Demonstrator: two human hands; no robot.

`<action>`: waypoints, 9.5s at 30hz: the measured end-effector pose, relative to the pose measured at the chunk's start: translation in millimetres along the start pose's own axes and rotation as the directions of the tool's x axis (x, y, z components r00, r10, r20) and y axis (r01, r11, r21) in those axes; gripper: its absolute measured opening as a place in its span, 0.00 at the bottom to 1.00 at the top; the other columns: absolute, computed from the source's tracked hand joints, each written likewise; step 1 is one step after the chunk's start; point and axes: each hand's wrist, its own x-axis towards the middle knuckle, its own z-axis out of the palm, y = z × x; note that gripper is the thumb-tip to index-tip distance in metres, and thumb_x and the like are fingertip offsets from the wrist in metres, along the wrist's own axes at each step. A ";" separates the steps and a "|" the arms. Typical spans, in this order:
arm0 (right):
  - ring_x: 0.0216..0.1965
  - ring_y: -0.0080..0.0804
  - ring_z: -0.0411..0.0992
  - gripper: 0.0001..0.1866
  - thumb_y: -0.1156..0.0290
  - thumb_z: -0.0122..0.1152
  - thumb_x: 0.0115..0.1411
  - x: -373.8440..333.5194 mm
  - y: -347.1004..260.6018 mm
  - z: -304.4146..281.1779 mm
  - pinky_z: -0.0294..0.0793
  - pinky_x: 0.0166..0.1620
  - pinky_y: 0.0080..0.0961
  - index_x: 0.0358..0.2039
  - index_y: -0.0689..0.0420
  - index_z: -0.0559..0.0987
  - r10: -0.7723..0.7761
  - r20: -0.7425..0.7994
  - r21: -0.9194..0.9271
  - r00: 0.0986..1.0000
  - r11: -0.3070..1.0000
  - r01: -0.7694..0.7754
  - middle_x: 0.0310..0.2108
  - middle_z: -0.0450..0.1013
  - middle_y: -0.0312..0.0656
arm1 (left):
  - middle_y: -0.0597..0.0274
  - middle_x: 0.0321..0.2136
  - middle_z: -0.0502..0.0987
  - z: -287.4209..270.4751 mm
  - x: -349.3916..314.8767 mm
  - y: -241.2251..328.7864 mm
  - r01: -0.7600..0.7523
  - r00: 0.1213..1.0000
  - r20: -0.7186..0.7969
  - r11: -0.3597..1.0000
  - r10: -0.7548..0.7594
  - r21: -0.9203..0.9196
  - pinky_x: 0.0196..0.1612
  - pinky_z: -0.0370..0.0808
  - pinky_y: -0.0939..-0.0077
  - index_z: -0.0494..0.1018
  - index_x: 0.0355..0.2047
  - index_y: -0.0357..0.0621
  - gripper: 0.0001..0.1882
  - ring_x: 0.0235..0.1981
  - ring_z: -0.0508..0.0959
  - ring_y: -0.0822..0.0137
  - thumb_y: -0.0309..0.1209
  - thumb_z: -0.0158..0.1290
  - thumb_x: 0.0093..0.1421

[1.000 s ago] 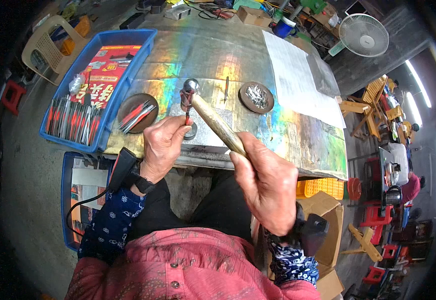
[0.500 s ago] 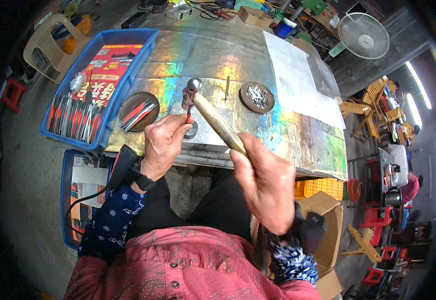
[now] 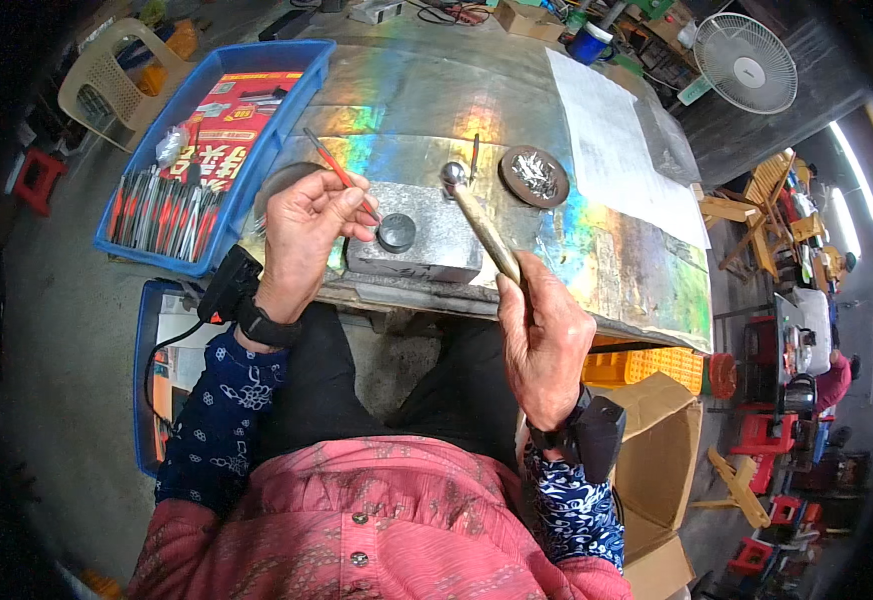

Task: The person repeatedly picks up small metal rods from a tray, places them on a metal block, and strikes them with a hammer to shape or flatten the ends. After each strike, the rod is returned to the tray. The person also briefly uses a caliper to measure a rod.

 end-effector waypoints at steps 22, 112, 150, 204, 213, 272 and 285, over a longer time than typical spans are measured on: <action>0.37 0.51 0.70 0.24 0.76 0.60 0.54 -26.4 36.3 61.6 0.72 0.37 0.41 0.54 0.53 0.70 -0.003 0.085 -0.274 0.996 0.961 0.026 0.36 0.66 0.49 | 0.57 0.31 0.78 -48.4 -21.5 9.5 0.140 0.987 -0.079 0.990 -0.138 0.011 0.31 0.80 0.82 0.71 0.42 0.35 0.10 0.29 0.79 0.72 0.28 0.52 0.65; 0.19 0.19 0.71 0.26 0.77 0.63 0.59 -6.1 -12.4 21.4 0.69 0.21 0.14 0.57 0.66 0.68 0.114 0.474 0.662 0.873 0.607 -0.439 0.21 0.71 0.35 | 0.60 0.28 0.79 41.3 -57.5 24.7 0.334 0.926 0.219 0.938 -0.307 -0.095 0.25 0.76 0.85 0.74 0.39 0.33 0.08 0.24 0.79 0.74 0.23 0.56 0.60; 0.14 0.14 0.67 0.25 0.72 0.62 0.61 -3.3 -5.2 16.0 0.65 0.17 0.13 0.58 0.60 0.71 0.117 0.533 0.634 0.838 0.601 -0.487 0.17 0.72 0.31 | 0.63 0.28 0.78 47.5 -54.4 20.1 0.344 0.907 0.302 0.929 -0.293 -0.133 0.26 0.74 0.86 0.74 0.37 0.36 0.06 0.23 0.77 0.76 0.25 0.57 0.61; 0.13 0.16 0.63 0.14 0.69 0.65 0.59 -20.8 37.8 30.1 0.60 0.15 0.11 0.39 0.67 0.75 -0.024 0.609 0.793 0.793 0.020 -0.608 0.30 0.74 0.41 | 0.63 0.26 0.79 40.3 -79.0 16.7 0.518 0.728 0.490 0.853 -0.479 0.064 0.26 0.74 0.87 0.76 0.37 0.36 0.10 0.24 0.77 0.78 0.31 0.56 0.62; 0.12 0.18 0.64 0.16 0.68 0.65 0.59 -21.7 42.9 30.4 0.61 0.15 0.12 0.39 0.68 0.74 -0.028 0.570 0.821 0.821 0.038 -0.569 0.28 0.73 0.40 | 0.65 0.28 0.79 32.9 -95.9 17.4 0.382 0.816 0.427 0.918 -0.389 0.107 0.30 0.73 0.88 0.76 0.41 0.35 0.12 0.26 0.76 0.80 0.32 0.51 0.66; 0.13 0.19 0.66 0.15 0.66 0.61 0.63 -12.6 50.1 34.7 0.61 0.15 0.12 0.42 0.63 0.71 -0.002 0.467 0.883 0.884 -0.047 -0.467 0.22 0.69 0.36 | 0.54 0.32 0.80 34.6 -101.5 19.9 0.448 0.827 0.393 0.893 -0.403 -0.027 0.34 0.80 0.79 0.73 0.46 0.30 0.15 0.28 0.81 0.69 0.32 0.45 0.69; 0.13 0.19 0.66 0.15 0.66 0.62 0.62 -3.4 55.9 29.2 0.63 0.15 0.14 0.42 0.64 0.73 -0.004 0.428 0.899 0.904 -0.097 -0.426 0.22 0.69 0.36 | 0.55 0.31 0.79 43.8 -89.5 28.2 0.435 0.813 0.414 0.900 -0.410 0.038 0.33 0.81 0.79 0.73 0.45 0.30 0.15 0.27 0.80 0.71 0.31 0.47 0.68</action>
